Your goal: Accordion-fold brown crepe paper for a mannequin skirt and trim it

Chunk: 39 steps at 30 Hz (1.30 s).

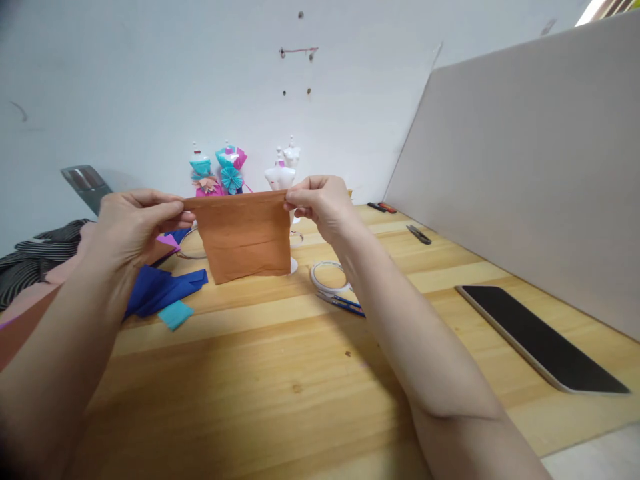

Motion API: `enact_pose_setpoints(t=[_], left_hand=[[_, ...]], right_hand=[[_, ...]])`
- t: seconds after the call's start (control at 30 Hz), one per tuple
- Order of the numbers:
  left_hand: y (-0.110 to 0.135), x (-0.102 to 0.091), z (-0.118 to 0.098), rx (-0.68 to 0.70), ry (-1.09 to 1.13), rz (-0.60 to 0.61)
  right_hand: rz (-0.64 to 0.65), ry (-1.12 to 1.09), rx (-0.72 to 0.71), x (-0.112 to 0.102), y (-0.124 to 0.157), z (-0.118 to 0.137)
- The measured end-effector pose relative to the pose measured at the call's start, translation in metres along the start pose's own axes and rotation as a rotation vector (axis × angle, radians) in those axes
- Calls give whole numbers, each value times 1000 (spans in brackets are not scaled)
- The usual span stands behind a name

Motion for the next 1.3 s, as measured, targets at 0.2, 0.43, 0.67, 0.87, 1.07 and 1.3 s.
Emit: enact_pose_setpoints(t=[0.2,0.43,0.67,0.87,1.07,1.3], left_hand=[[-1,4,1,125,11,-51],[-7,6,14,162,105,-63],[-4,13,13,164,108,-104],[-4,13,15,190,108,-94],[-4,13,14,201,62,-109],[-6,13,15,193,158,-73]], right_hand=[[-63,22,-56,1,-1,-1],[-122,62,-92,1,-2,-1],[-160,125,-125,0,-2,-1],[-174,171,-157,-1,-3,-2],[-180,168,-155,-1,-3,-3],[-189,160,-140,0,-4,-3]])
Point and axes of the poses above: each hand's wrist, its own y-axis away from the middle knuckle, its own x-axis out of the palm, z = x × y, the point moved 3 cm from there along -y, towards the middle knuckle, and after that the axes turned 14 degrees about z, right-handed, at the moved point
